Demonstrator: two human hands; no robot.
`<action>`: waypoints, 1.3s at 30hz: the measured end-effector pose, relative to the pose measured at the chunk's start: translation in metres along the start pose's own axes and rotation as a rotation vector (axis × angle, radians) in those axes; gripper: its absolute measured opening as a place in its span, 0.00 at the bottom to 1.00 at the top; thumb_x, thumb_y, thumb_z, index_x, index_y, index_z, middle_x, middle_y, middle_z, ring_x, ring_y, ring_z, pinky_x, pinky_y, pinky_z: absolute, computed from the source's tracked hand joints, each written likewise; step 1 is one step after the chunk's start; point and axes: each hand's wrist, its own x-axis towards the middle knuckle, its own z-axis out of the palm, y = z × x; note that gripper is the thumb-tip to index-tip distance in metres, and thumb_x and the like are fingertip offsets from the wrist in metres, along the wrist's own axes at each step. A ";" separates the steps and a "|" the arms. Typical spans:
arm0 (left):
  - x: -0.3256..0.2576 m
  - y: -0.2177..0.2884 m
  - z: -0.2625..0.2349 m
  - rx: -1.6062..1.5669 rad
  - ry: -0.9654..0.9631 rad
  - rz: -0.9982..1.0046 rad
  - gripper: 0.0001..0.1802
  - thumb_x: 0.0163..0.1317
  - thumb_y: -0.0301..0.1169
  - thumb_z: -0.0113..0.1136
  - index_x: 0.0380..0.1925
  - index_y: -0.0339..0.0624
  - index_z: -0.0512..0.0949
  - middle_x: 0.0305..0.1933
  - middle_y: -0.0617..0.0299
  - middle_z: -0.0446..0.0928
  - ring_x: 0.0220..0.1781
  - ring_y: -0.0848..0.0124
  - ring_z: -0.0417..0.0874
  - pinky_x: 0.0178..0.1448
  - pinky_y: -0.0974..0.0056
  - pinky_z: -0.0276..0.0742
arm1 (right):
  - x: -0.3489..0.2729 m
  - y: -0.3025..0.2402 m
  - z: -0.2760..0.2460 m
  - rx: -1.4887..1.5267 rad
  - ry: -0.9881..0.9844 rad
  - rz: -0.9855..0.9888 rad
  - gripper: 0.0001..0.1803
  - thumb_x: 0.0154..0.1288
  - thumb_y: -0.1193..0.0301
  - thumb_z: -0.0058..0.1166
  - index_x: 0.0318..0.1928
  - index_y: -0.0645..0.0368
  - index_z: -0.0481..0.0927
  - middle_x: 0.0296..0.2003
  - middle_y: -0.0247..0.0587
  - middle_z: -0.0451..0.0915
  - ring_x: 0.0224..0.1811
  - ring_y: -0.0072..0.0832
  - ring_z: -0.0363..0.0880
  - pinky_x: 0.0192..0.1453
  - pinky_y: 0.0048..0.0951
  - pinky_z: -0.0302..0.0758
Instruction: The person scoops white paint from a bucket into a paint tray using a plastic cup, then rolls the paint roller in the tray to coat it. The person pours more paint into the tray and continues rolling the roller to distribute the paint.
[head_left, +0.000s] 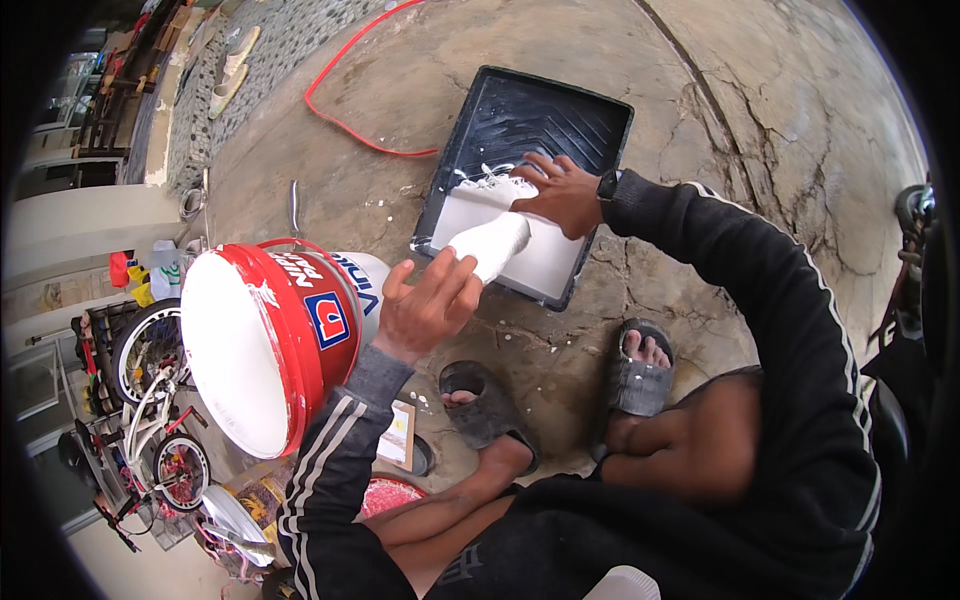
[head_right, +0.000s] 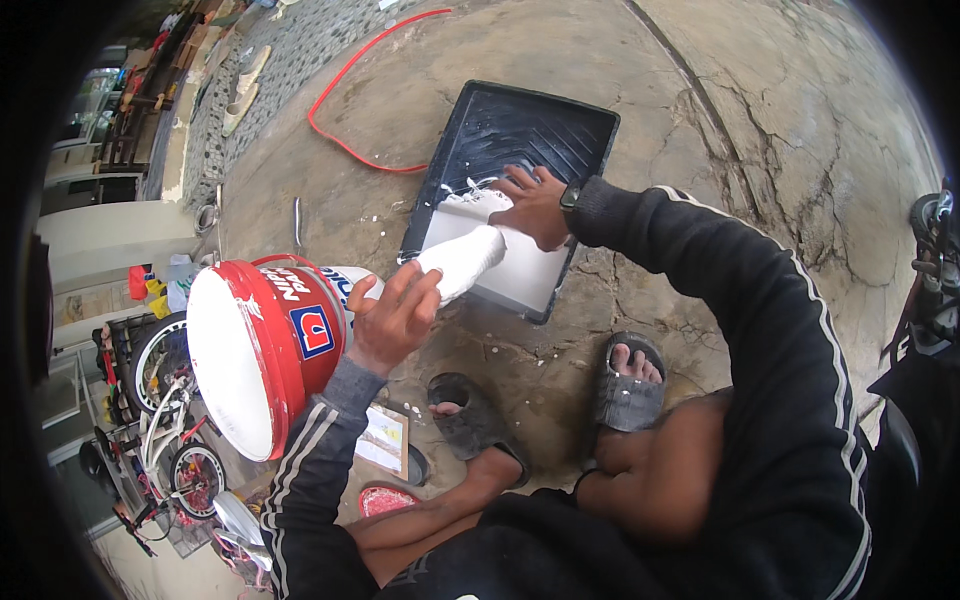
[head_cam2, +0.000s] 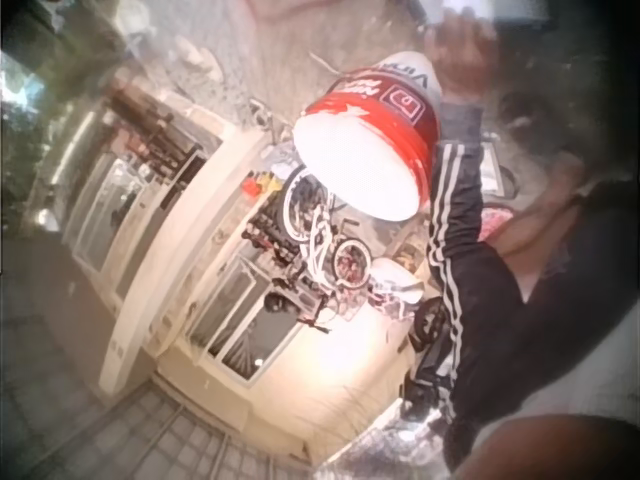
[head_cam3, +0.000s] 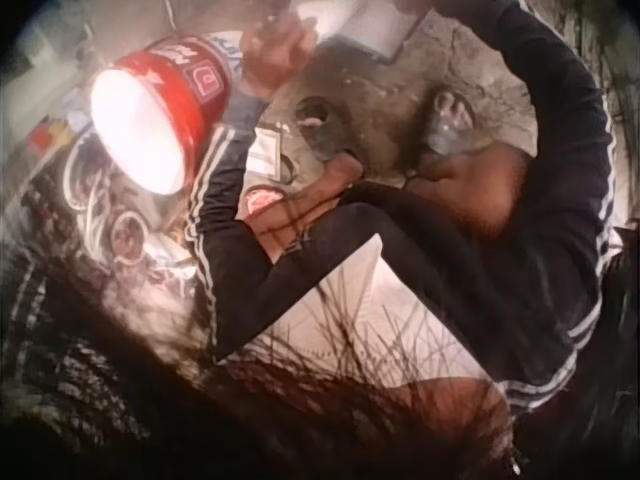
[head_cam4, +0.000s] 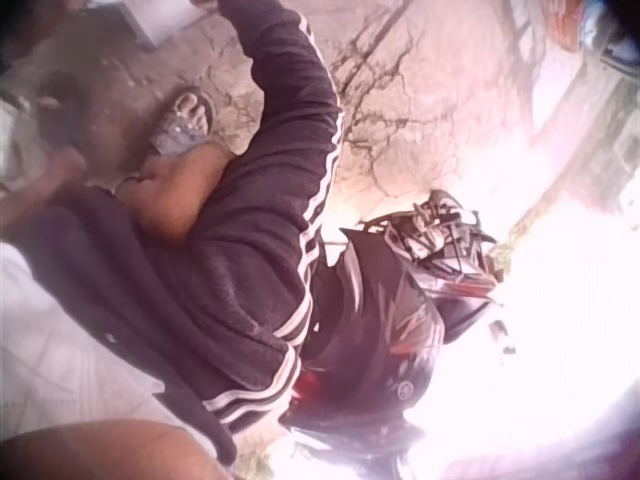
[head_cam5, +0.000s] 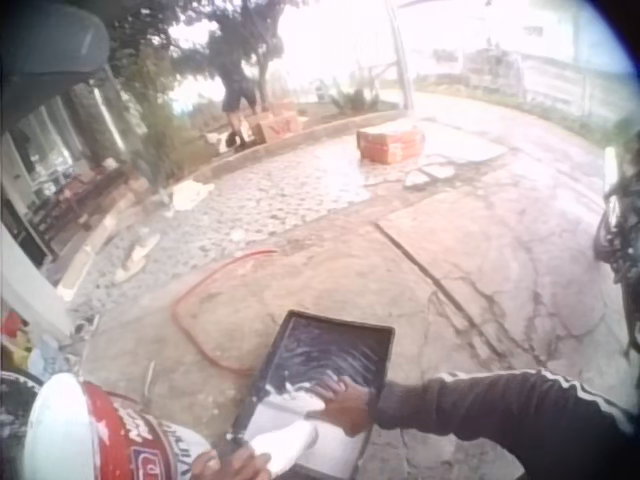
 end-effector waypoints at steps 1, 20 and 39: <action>-0.001 -0.002 0.000 0.013 0.006 0.011 0.17 0.68 0.35 0.64 0.52 0.59 0.69 0.58 0.75 0.83 0.62 0.73 0.83 0.70 0.47 0.54 | 0.000 0.000 -0.006 0.017 0.076 -0.016 0.52 0.45 0.78 0.66 0.75 0.33 0.68 0.78 0.55 0.52 0.84 0.60 0.40 0.73 0.70 0.58; 0.013 -0.029 0.005 -1.299 -0.079 -1.331 0.49 0.56 0.30 0.76 0.70 0.34 0.54 0.60 0.46 0.79 0.66 0.64 0.75 0.75 0.57 0.59 | -0.023 0.013 0.008 1.097 0.138 -0.051 0.52 0.51 0.78 0.71 0.77 0.51 0.63 0.73 0.53 0.61 0.75 0.46 0.62 0.75 0.45 0.69; -0.014 -0.066 0.053 -2.043 0.325 -1.402 0.36 0.60 0.33 0.53 0.71 0.37 0.65 0.70 0.50 0.72 0.75 0.57 0.70 0.81 0.51 0.58 | -0.072 -0.016 -0.066 0.162 0.450 -0.136 0.53 0.57 0.78 0.66 0.80 0.25 0.61 0.49 0.42 0.79 0.47 0.38 0.85 0.53 0.41 0.81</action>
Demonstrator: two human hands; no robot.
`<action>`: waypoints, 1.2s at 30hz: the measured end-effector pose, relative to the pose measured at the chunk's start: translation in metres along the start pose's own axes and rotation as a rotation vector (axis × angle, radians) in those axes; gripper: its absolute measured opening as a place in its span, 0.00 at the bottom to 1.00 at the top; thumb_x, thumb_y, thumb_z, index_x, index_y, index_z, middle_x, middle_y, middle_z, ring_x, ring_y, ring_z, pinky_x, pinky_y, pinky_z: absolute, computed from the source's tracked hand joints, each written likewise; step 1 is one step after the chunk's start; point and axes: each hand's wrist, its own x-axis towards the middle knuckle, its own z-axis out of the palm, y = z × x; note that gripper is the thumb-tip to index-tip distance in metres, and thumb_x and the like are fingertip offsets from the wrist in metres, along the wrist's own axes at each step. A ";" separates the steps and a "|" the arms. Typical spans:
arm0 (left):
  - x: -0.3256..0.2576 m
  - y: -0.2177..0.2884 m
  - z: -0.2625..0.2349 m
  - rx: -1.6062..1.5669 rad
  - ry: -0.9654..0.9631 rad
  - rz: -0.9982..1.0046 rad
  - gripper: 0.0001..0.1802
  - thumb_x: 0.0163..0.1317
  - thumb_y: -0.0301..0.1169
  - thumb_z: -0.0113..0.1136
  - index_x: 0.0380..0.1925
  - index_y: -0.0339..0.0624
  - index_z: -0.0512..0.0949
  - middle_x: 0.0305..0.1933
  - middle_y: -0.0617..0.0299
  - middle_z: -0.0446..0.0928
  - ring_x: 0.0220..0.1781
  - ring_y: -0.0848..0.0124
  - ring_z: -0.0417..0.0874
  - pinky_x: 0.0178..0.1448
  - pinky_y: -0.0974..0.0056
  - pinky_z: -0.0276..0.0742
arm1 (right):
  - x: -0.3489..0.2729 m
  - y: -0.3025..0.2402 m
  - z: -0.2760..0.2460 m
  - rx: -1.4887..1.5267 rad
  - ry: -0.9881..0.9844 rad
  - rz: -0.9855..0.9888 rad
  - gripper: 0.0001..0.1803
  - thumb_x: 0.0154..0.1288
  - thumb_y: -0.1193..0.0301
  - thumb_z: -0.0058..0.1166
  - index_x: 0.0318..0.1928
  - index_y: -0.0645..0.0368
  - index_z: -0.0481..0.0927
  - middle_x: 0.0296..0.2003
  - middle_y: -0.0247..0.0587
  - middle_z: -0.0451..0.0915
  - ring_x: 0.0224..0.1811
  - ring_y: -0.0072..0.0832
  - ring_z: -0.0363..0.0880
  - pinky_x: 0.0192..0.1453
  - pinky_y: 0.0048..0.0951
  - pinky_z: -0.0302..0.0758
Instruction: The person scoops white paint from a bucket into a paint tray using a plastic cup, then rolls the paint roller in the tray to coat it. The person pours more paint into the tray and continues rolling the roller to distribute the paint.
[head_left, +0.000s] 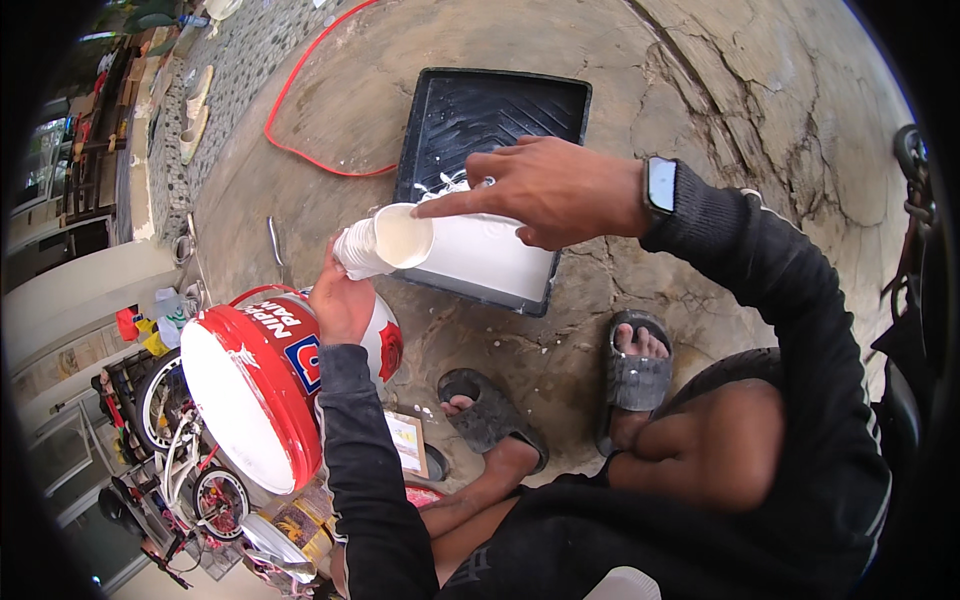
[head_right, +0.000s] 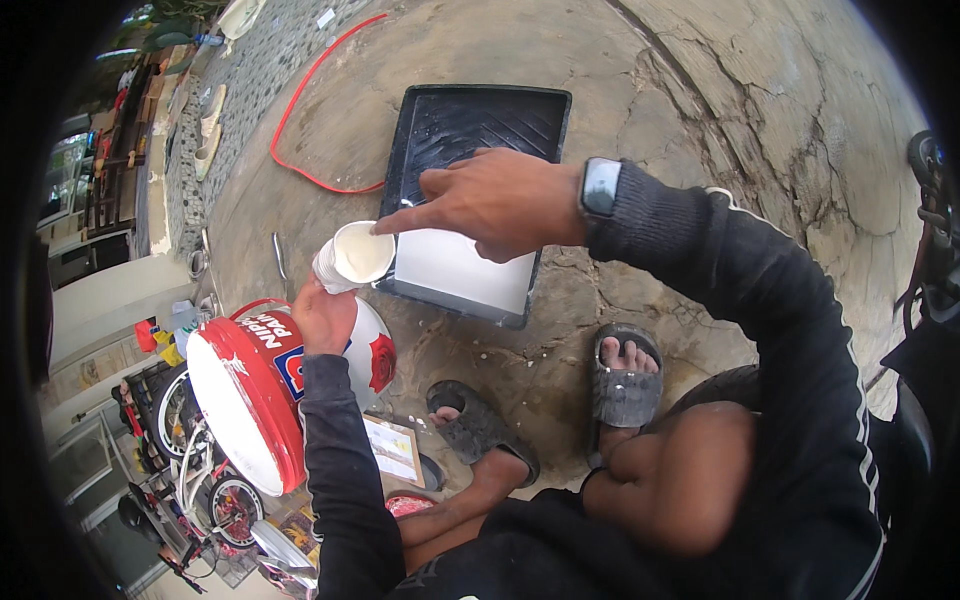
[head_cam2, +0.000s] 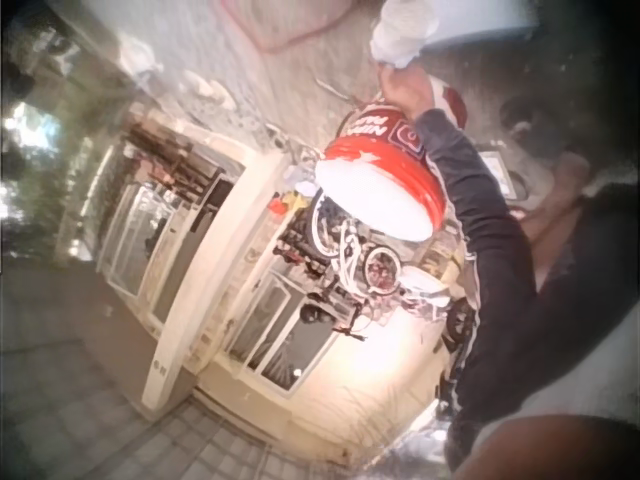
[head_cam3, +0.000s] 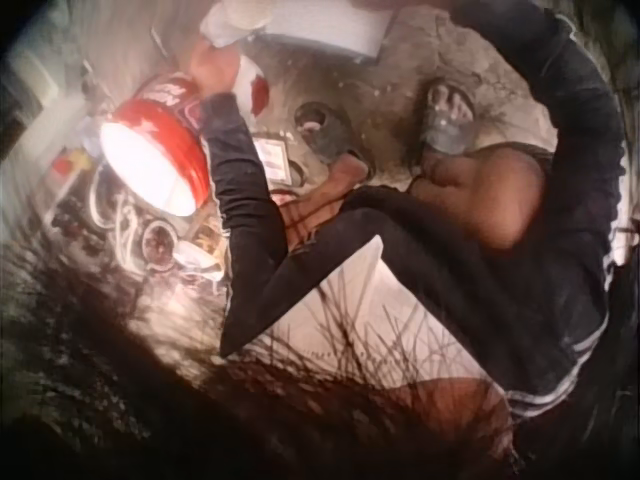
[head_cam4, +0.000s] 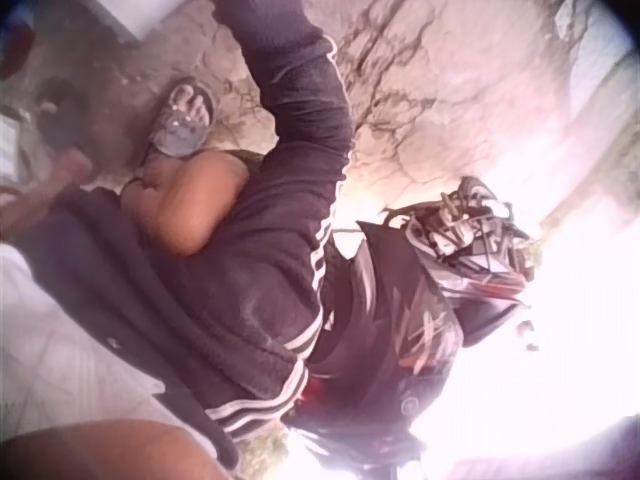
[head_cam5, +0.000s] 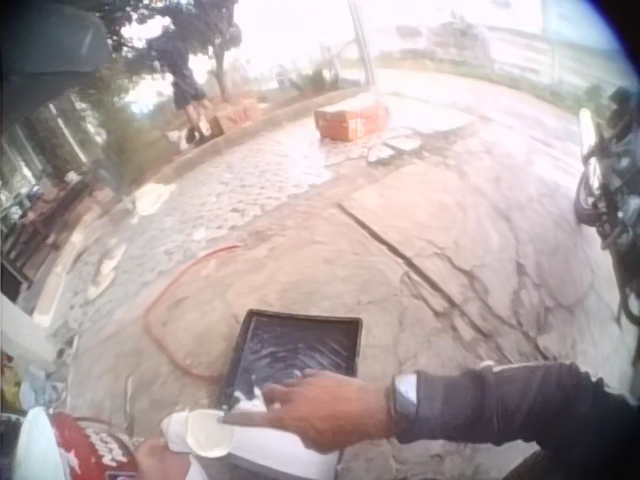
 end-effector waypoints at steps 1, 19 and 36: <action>0.003 0.001 0.000 0.025 -0.015 -0.005 0.37 0.60 0.33 0.53 0.71 0.37 0.64 0.70 0.50 0.72 0.75 0.57 0.70 0.81 0.51 0.59 | 0.004 0.001 0.002 -0.041 -0.014 -0.016 0.52 0.58 0.79 0.65 0.80 0.25 0.61 0.46 0.41 0.80 0.44 0.38 0.86 0.50 0.40 0.81; 0.023 0.018 -0.012 -0.024 0.083 -0.016 0.36 0.65 0.36 0.48 0.73 0.36 0.67 0.70 0.49 0.75 0.75 0.53 0.74 0.82 0.46 0.61 | -0.021 0.014 -0.019 0.175 -0.075 0.043 0.48 0.52 0.77 0.71 0.75 0.44 0.70 0.45 0.49 0.87 0.49 0.47 0.87 0.51 0.46 0.82; -0.058 0.053 0.131 1.378 0.214 0.731 0.43 0.51 0.30 0.72 0.68 0.38 0.65 0.56 0.48 0.80 0.64 0.61 0.79 0.77 0.48 0.48 | -0.041 0.031 -0.002 -0.010 -0.153 0.269 0.37 0.56 0.78 0.68 0.69 0.55 0.78 0.47 0.50 0.89 0.50 0.44 0.89 0.56 0.40 0.85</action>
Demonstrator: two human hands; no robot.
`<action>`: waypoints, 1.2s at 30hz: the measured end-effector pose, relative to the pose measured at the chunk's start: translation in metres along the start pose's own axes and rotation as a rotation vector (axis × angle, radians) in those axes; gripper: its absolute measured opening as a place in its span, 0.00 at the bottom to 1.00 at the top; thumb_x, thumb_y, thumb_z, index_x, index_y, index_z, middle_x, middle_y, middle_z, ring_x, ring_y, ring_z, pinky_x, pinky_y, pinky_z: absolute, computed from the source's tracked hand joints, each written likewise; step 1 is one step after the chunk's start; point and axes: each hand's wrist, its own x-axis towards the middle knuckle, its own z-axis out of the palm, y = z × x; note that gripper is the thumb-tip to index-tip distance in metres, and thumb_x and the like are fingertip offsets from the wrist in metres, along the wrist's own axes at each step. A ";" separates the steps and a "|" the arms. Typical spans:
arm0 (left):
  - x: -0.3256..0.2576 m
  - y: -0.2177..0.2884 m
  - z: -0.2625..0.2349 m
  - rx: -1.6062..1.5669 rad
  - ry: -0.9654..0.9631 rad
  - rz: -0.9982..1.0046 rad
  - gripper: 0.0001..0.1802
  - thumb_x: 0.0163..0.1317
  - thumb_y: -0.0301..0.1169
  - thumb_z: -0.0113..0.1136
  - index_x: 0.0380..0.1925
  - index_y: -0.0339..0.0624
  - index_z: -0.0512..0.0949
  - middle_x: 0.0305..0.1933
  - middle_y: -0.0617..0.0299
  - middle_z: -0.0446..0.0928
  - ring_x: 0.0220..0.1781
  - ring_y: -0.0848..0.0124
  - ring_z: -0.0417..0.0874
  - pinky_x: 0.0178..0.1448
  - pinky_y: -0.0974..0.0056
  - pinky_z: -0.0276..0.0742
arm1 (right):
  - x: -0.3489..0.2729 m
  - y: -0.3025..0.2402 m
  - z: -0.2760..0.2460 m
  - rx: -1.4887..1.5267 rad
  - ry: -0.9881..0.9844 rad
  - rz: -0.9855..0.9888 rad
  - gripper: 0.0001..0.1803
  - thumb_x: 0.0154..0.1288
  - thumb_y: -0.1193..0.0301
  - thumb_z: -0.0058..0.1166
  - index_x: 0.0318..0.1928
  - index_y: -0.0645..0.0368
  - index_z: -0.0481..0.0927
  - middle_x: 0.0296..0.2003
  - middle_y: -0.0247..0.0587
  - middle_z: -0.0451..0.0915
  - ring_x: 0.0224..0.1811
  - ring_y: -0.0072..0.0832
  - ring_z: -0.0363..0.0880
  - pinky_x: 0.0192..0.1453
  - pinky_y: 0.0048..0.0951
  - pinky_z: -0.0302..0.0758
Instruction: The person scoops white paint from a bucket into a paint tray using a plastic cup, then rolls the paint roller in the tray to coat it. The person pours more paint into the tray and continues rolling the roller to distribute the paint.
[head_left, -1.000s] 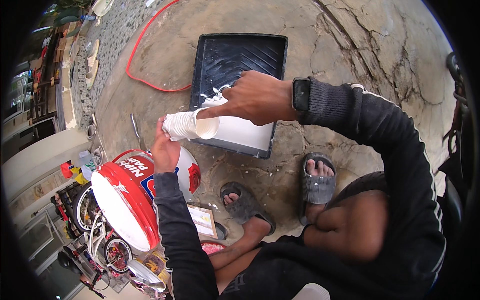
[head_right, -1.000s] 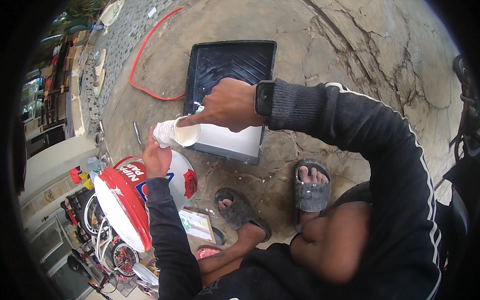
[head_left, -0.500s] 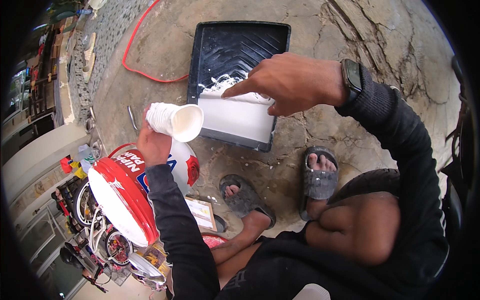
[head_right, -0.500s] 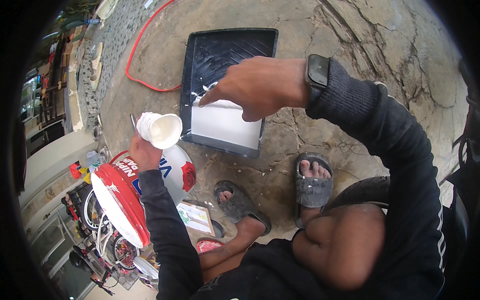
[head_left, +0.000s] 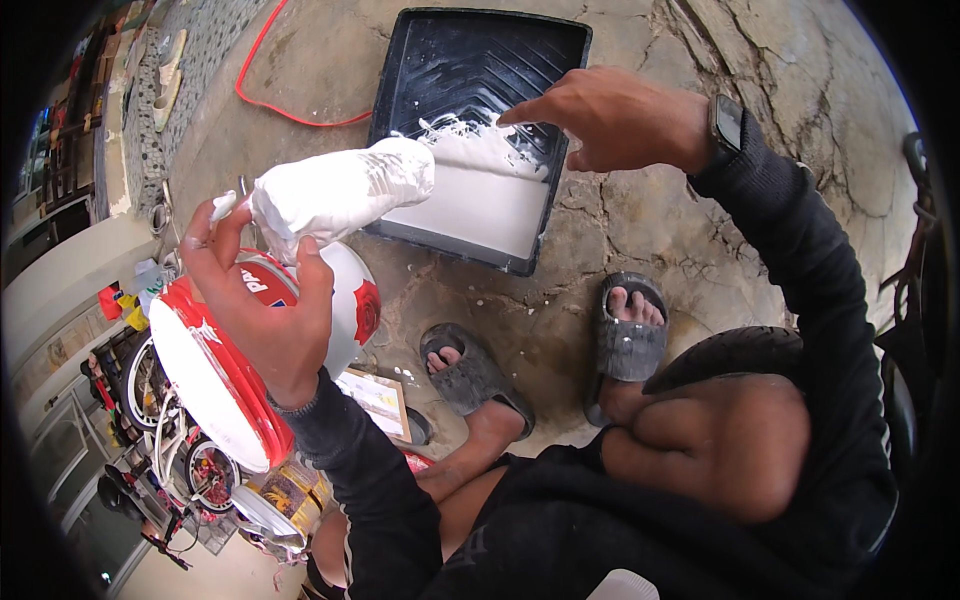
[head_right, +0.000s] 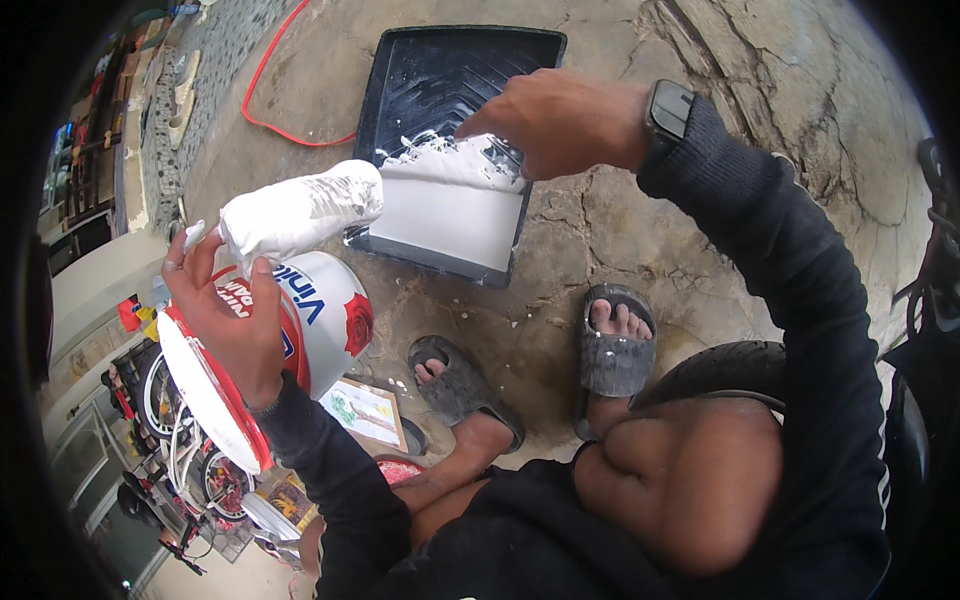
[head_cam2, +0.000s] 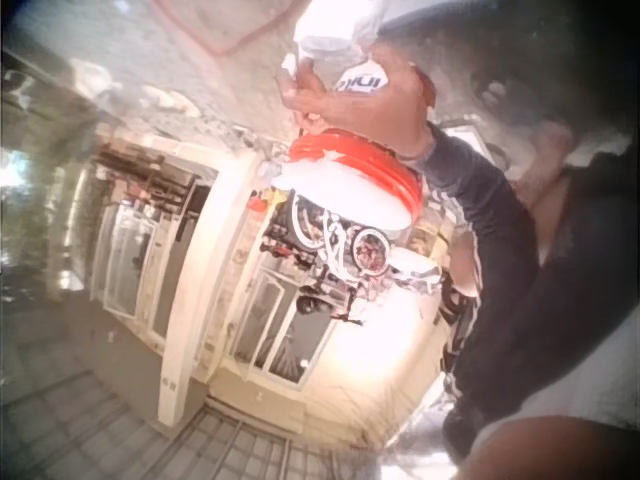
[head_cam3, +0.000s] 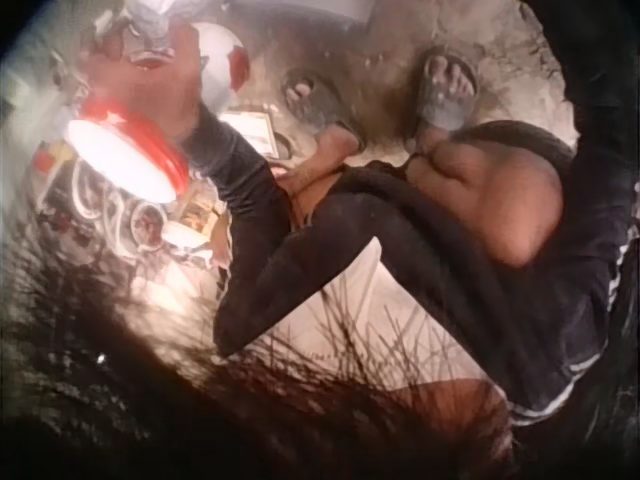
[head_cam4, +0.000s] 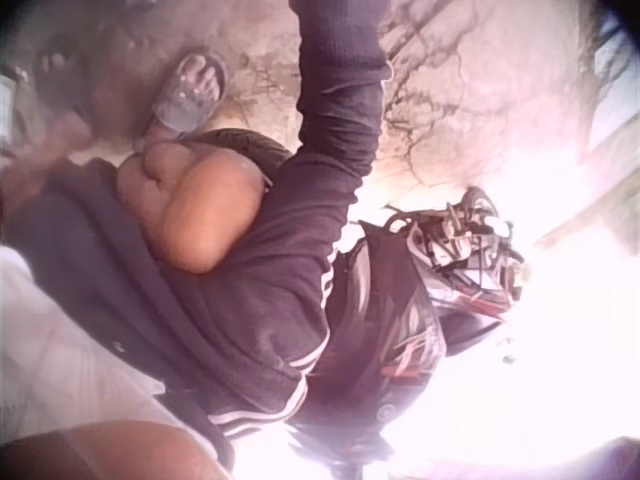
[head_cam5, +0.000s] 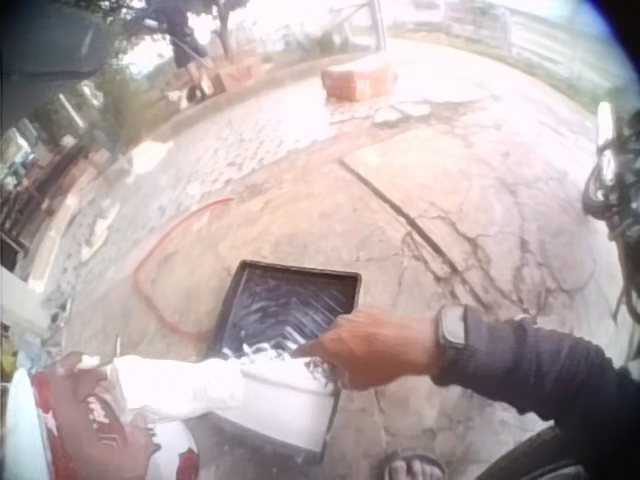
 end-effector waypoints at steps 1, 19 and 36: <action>-0.001 0.005 0.002 -0.051 0.032 0.004 0.43 0.51 0.31 0.72 0.68 0.38 0.66 0.56 0.49 0.80 0.64 0.61 0.79 0.77 0.48 0.49 | -0.003 0.000 -0.002 0.004 0.034 -0.017 0.37 0.55 0.77 0.69 0.69 0.55 0.78 0.47 0.50 0.89 0.50 0.44 0.89 0.56 0.40 0.85; -0.063 -0.061 0.057 -0.690 0.099 -0.851 0.31 0.65 0.42 0.66 0.62 0.41 0.68 0.55 0.60 0.81 0.58 0.67 0.78 0.61 0.60 0.64 | 0.029 0.000 0.035 -0.066 0.225 -0.162 0.51 0.48 0.69 0.77 0.74 0.58 0.67 0.55 0.49 0.76 0.61 0.44 0.77 0.66 0.40 0.77; -0.164 -0.031 0.142 -2.022 0.045 -1.235 0.21 0.62 0.39 0.64 0.55 0.50 0.77 0.54 0.66 0.81 0.59 0.65 0.78 0.56 0.58 0.68 | 0.049 -0.042 0.021 0.490 0.043 0.034 0.67 0.45 0.66 0.83 0.81 0.47 0.51 0.77 0.55 0.61 0.81 0.52 0.58 0.78 0.62 0.62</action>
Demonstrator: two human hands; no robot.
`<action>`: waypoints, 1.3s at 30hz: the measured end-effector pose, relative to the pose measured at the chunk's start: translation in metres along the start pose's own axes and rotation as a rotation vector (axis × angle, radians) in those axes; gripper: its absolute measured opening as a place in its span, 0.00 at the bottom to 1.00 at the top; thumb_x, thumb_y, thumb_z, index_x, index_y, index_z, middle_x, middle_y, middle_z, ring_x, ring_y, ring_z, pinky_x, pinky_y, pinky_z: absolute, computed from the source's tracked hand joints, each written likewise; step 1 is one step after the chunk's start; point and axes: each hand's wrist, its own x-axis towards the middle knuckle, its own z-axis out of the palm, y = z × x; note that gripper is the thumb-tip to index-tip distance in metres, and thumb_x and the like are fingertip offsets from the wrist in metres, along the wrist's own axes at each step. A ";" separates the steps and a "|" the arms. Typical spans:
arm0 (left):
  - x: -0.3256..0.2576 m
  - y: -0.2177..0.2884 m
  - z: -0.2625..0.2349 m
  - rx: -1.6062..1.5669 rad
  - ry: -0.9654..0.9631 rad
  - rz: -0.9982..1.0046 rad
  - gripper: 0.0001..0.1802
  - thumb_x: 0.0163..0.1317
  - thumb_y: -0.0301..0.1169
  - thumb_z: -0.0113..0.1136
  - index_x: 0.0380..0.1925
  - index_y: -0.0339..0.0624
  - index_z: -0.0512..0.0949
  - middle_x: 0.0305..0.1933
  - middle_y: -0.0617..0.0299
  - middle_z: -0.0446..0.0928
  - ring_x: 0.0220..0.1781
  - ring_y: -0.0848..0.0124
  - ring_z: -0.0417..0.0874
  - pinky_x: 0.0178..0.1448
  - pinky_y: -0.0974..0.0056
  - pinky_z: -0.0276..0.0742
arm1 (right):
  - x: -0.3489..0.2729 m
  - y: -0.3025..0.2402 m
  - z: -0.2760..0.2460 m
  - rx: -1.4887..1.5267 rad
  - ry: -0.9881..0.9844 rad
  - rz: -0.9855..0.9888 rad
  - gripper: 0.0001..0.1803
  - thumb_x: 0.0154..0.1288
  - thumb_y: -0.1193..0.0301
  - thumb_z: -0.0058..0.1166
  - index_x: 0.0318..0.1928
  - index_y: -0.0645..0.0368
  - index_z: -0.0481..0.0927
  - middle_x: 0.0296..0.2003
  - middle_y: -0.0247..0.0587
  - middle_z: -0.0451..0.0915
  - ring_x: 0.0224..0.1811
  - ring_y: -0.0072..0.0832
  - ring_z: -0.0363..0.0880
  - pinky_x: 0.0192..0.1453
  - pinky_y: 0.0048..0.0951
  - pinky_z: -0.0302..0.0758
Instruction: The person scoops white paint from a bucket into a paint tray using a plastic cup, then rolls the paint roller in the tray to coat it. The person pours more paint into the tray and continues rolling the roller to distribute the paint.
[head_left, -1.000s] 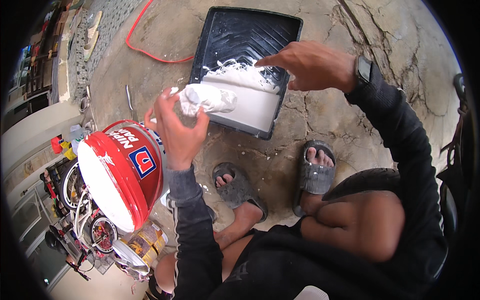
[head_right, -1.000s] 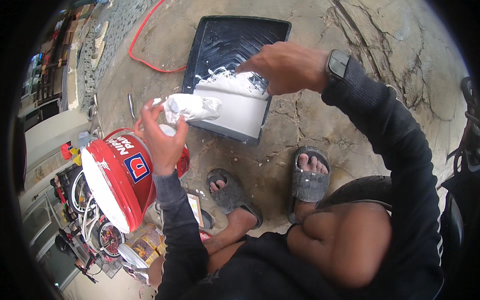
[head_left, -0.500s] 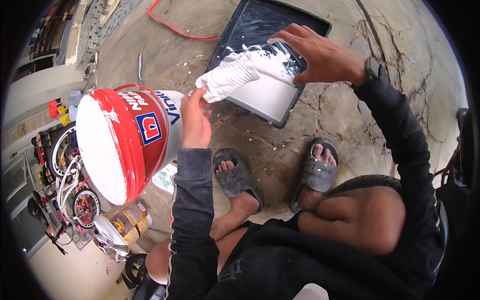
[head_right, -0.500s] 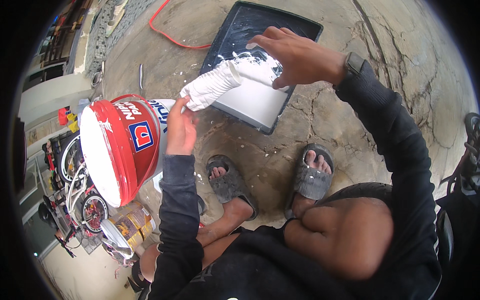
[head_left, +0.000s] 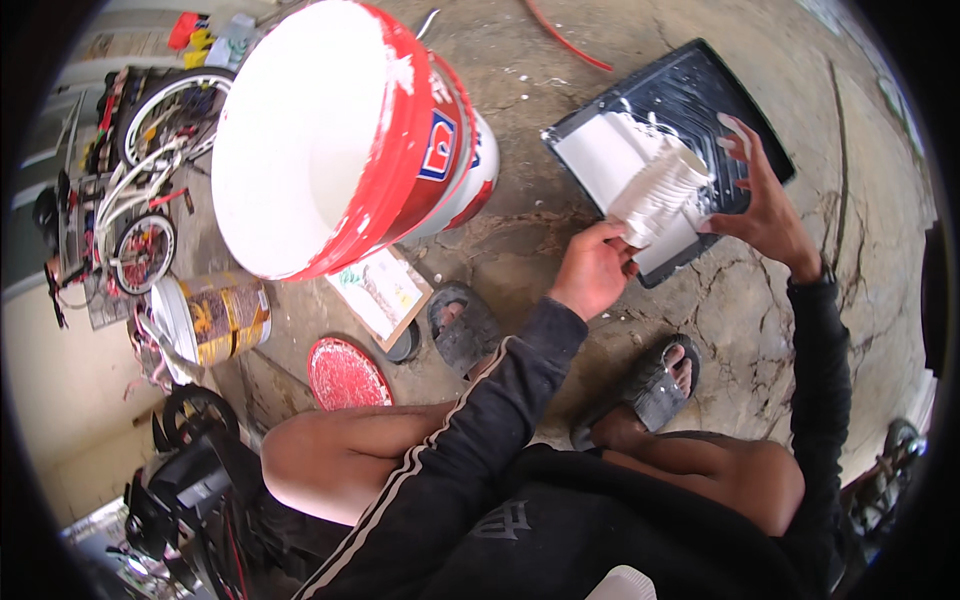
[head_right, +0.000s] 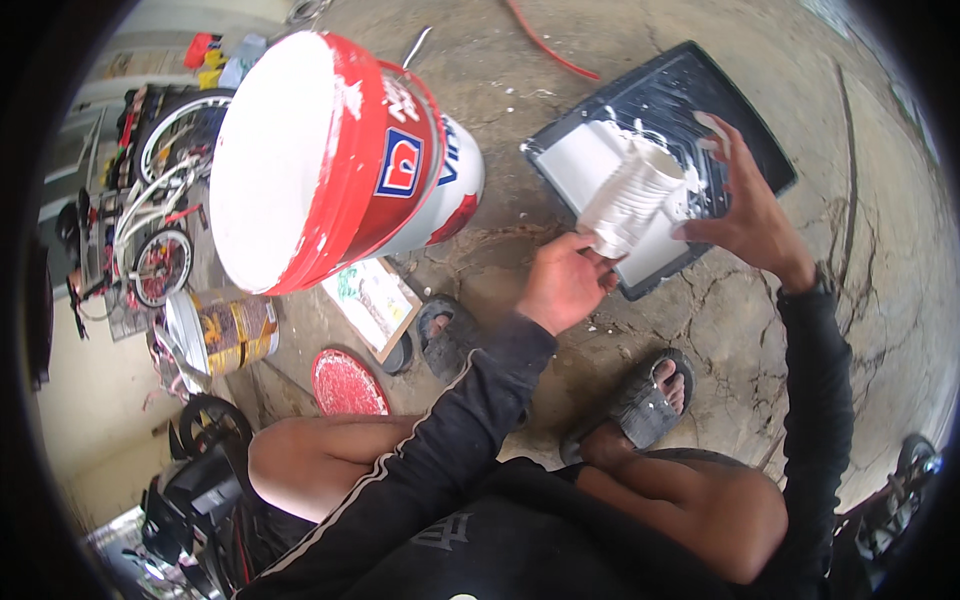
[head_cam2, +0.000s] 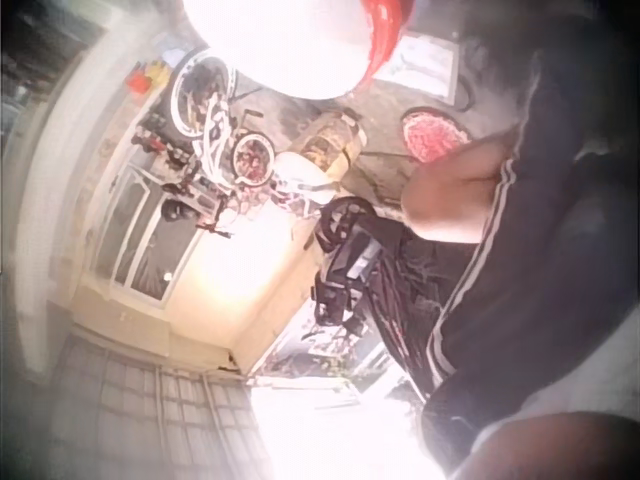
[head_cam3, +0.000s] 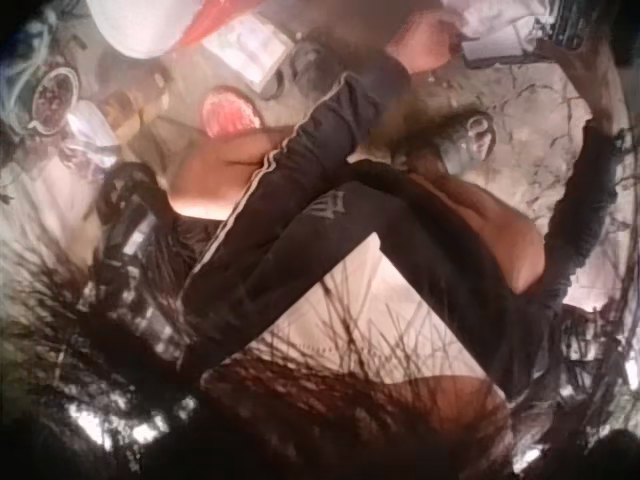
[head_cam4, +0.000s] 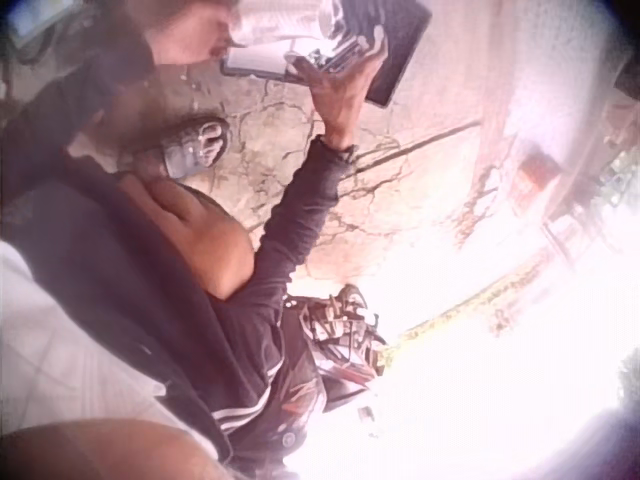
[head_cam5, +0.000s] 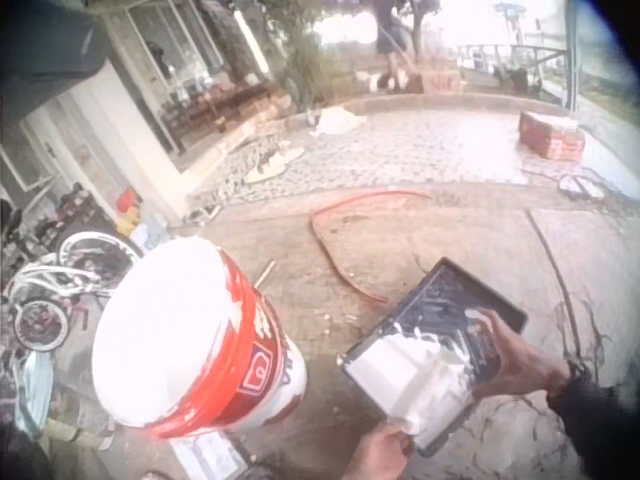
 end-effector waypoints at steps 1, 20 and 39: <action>0.001 -0.002 -0.003 0.025 -0.020 -0.011 0.19 0.63 0.39 0.64 0.53 0.51 0.78 0.53 0.67 0.82 0.58 0.67 0.79 0.55 0.58 0.67 | 0.002 0.009 -0.003 0.021 0.013 -0.028 0.68 0.44 0.66 0.83 0.82 0.46 0.51 0.77 0.54 0.61 0.81 0.52 0.58 0.76 0.63 0.63; -0.336 0.186 -0.160 0.324 0.436 -0.115 0.25 0.69 0.32 0.63 0.65 0.46 0.69 0.61 0.63 0.77 0.60 0.68 0.79 0.63 0.55 0.73 | -0.026 -0.019 0.004 -0.042 -0.195 0.175 0.62 0.45 0.69 0.82 0.79 0.42 0.58 0.66 0.45 0.73 0.68 0.39 0.73 0.65 0.45 0.74; -0.249 0.145 -0.300 -0.147 0.613 0.848 0.28 0.64 0.23 0.61 0.65 0.48 0.67 0.59 0.61 0.77 0.65 0.67 0.76 0.65 0.55 0.70 | 0.110 -0.233 0.477 0.277 -0.477 -0.369 0.57 0.55 0.62 0.78 0.77 0.60 0.55 0.64 0.62 0.76 0.63 0.47 0.79 0.62 0.42 0.79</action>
